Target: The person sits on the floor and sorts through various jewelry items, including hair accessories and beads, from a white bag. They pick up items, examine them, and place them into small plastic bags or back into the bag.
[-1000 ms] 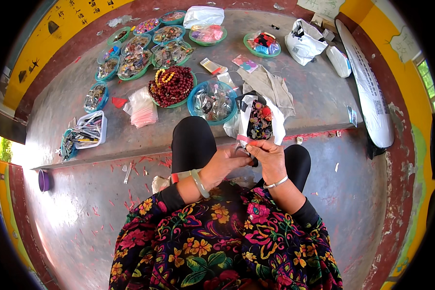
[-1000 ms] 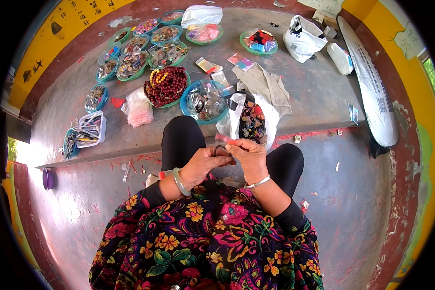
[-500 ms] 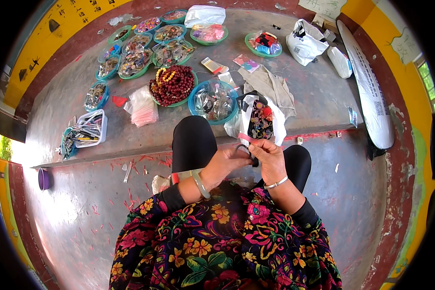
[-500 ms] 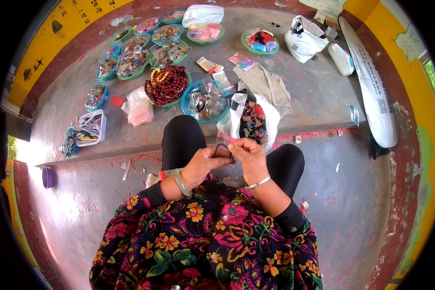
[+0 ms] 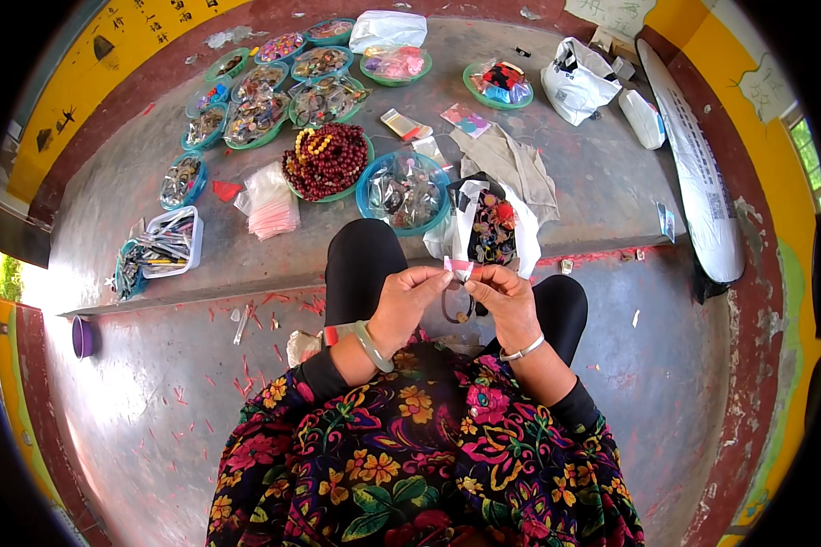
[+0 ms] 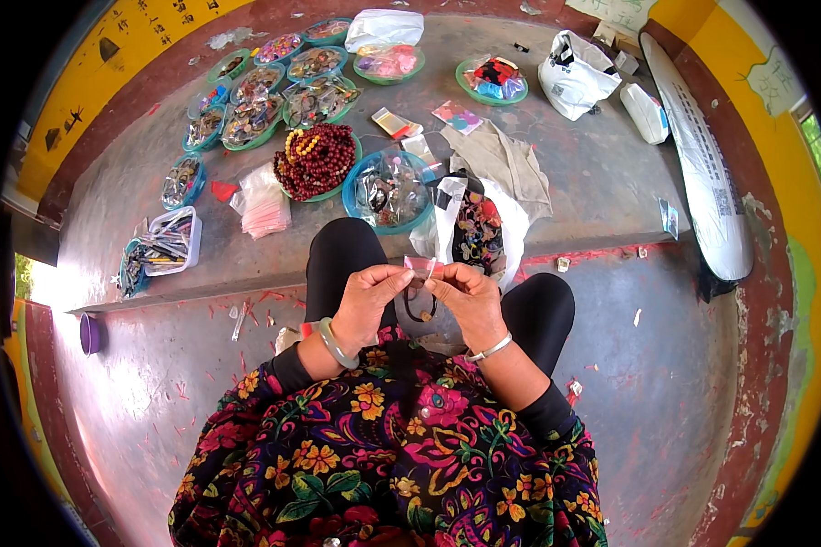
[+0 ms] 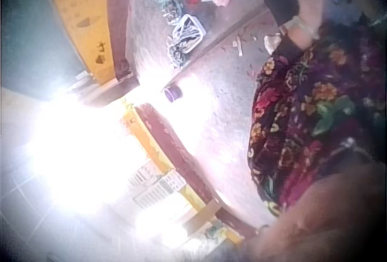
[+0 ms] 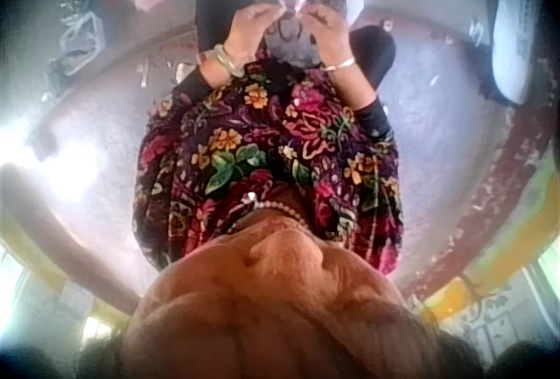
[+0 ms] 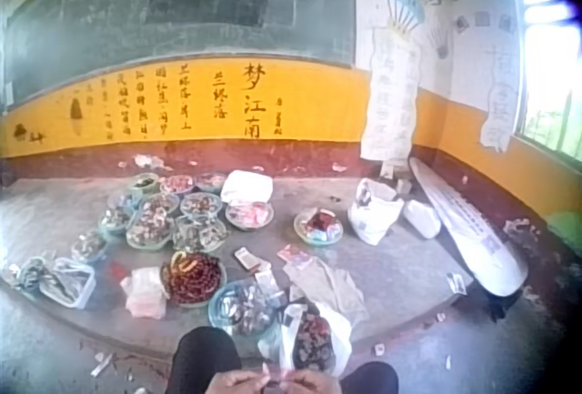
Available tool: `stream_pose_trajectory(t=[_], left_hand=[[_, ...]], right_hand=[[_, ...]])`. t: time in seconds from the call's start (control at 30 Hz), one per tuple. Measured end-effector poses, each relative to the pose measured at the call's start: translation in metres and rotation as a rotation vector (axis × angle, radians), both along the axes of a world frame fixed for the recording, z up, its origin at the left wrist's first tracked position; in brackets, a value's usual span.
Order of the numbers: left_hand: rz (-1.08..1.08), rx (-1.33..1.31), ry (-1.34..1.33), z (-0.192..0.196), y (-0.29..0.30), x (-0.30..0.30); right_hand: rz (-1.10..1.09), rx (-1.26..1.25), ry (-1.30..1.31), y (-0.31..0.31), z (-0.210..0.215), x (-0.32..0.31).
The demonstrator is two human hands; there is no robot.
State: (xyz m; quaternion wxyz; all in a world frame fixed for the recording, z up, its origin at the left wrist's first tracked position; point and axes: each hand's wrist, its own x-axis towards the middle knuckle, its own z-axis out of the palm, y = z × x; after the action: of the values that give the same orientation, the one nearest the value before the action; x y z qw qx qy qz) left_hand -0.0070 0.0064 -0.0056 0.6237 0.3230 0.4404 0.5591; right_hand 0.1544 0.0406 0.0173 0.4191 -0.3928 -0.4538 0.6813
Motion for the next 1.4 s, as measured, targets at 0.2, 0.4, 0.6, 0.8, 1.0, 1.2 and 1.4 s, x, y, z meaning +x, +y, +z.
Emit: stream_pose_trajectory(t=[0.2,0.4,0.6,0.8,1.0,1.2,1.4], left_hand=[[0.032,0.065,0.04,0.01,-0.004,0.005],[-0.079,-0.023,0.023,0.014,-0.001,0.004],[-0.129,-0.123,-0.101,0.019,0.007,0.003],[-0.113,-0.145,-0.14,0.026,0.013,0.006],[-0.093,-0.151,-0.236,0.022,0.013,0.01],[-0.102,-0.144,-0.319,0.028,0.015,0.009],[-0.12,-0.173,-0.37,0.025,0.012,0.01]], right_hand=[[0.016,-0.047,0.024,0.002,-0.007,0.006],[0.004,0.087,-0.075,0.004,-0.012,0.008],[-0.018,0.165,-0.151,0.006,-0.018,0.011],[-0.06,0.165,-0.093,0.007,-0.011,0.011],[-0.076,0.055,0.021,0.007,-0.017,0.017],[-0.097,0.021,-0.05,0.004,-0.01,0.019],[-0.121,-0.076,0.01,0.004,-0.018,0.022]])
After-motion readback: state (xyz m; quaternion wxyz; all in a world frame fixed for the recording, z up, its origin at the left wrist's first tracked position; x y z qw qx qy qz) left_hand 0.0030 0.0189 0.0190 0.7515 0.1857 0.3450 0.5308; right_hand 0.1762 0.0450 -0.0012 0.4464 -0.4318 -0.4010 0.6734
